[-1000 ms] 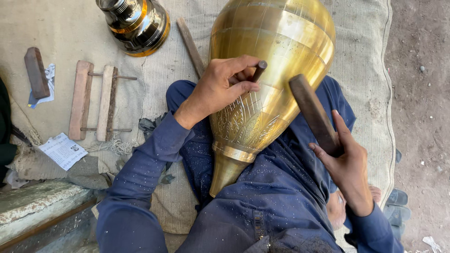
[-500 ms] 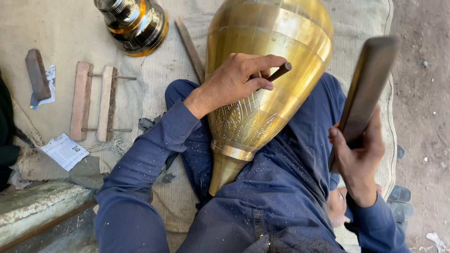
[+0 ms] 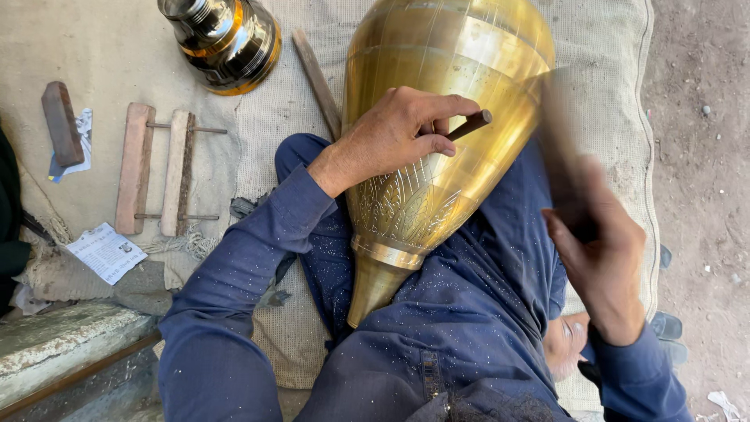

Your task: The person sits cross-legged with a large brass vase on their lap and decorates its surface by hand, holding a small punch against the metal and striking it with a wooden mallet to carve a patterned design, repositioning the punch repeatedly across the vase.

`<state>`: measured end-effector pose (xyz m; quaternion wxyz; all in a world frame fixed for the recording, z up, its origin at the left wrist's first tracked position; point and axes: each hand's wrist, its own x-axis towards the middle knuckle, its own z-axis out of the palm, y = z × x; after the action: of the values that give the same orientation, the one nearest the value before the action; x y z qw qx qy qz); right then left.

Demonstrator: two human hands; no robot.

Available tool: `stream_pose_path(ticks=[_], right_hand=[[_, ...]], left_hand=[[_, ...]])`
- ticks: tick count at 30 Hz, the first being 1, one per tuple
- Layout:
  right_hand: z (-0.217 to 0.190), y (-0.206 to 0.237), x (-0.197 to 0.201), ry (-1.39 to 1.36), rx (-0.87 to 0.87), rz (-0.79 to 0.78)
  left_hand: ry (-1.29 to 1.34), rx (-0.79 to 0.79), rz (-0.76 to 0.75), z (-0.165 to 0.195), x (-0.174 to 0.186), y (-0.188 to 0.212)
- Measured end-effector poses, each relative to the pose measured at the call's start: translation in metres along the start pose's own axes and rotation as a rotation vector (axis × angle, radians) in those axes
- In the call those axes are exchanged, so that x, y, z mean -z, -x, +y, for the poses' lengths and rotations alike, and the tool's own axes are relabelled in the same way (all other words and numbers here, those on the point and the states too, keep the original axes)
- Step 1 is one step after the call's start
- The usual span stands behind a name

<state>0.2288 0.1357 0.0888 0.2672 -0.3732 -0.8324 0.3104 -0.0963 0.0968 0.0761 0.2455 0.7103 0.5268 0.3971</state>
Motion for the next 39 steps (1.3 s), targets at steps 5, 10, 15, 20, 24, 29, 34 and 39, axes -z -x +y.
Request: stream_pose_path(ticks=[5,10,15,20,24,29,34,39], right_hand=[[-0.003,-0.002,0.0,-0.118,-0.008,0.024],[-0.01,-0.004,0.002,-0.086,-0.018,0.044],[-0.014,-0.004,0.005,0.153,0.078,0.004],[-0.011,-0.004,0.003,0.043,-0.008,0.022],[-0.007,-0.004,0.002,-0.222,-0.078,0.082],[-0.006,-0.004,0.003,-0.126,-0.024,0.017],[-0.013,-0.005,0.005,0.071,-0.003,-0.014],[-0.016,-0.005,0.009,0.293,-0.057,-0.115]], left_hand=[[0.031,-0.054,0.027,-0.004,-0.001,0.004],[0.0,-0.034,0.02,-0.007,-0.002,0.005],[-0.001,-0.014,0.02,-0.007,-0.003,0.005],[-0.005,-0.03,0.034,-0.005,-0.004,0.007],[0.017,-0.007,0.033,-0.003,-0.002,0.009],[0.02,0.024,0.008,-0.002,-0.001,0.008],[0.042,-0.019,0.031,-0.003,-0.003,0.012],[0.034,0.025,0.011,-0.005,-0.002,0.01]])
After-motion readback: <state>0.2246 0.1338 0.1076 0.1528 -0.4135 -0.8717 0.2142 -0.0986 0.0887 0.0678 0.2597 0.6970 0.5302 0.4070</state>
